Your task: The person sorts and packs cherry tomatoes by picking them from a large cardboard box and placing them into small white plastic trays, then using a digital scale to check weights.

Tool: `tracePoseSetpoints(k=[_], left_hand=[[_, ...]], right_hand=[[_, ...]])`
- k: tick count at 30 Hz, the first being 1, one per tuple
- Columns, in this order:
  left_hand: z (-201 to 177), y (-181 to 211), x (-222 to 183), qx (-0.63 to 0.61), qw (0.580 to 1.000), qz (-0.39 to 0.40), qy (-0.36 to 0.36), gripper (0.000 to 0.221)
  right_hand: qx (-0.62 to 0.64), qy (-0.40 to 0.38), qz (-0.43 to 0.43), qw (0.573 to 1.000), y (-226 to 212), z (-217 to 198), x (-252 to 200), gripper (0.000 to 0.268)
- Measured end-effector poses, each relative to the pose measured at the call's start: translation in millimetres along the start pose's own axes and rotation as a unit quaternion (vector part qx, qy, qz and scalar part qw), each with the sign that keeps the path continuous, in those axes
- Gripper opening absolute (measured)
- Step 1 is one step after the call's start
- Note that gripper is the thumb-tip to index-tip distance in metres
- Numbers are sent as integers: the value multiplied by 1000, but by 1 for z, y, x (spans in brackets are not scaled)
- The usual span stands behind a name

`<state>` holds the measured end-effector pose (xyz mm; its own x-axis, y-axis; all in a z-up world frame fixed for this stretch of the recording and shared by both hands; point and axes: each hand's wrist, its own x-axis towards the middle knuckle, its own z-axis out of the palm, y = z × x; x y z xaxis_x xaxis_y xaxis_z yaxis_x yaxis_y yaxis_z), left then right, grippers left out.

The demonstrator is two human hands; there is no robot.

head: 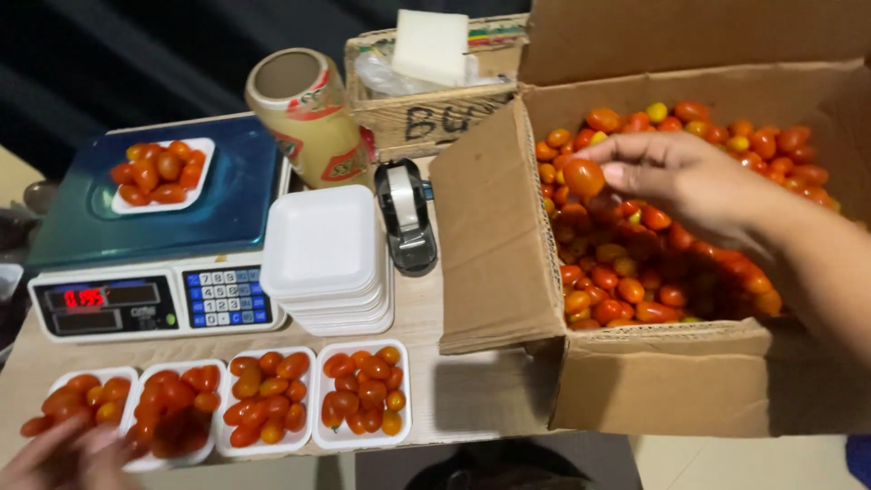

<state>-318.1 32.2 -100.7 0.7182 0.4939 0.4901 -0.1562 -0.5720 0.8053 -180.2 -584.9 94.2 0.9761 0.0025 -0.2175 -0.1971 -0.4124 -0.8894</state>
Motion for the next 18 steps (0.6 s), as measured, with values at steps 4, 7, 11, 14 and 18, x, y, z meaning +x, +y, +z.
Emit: tracePoseSetpoints(k=[4, 7, 11, 14, 18], left_hand=[[69, 144, -1, 53, 966, 210, -140, 14], [84, 184, 0, 5, 921, 320, -223, 13], [85, 194, -12, 17, 916, 330, -227, 9], [73, 174, -19, 72, 944, 216, -237, 14], [53, 134, -29, 130, 957, 130, -223, 13]], right_hand=[[35, -27, -23, 999, -2, 8, -19, 37], [-138, 4, -20, 990, -11, 4, -28, 35], [-362, 78, -183, 911, 52, -30, -2, 31], [-648, 137, -120, 740, 69, -39, 0, 50], [-715, 129, -136, 673, 69, -17, 12, 42]])
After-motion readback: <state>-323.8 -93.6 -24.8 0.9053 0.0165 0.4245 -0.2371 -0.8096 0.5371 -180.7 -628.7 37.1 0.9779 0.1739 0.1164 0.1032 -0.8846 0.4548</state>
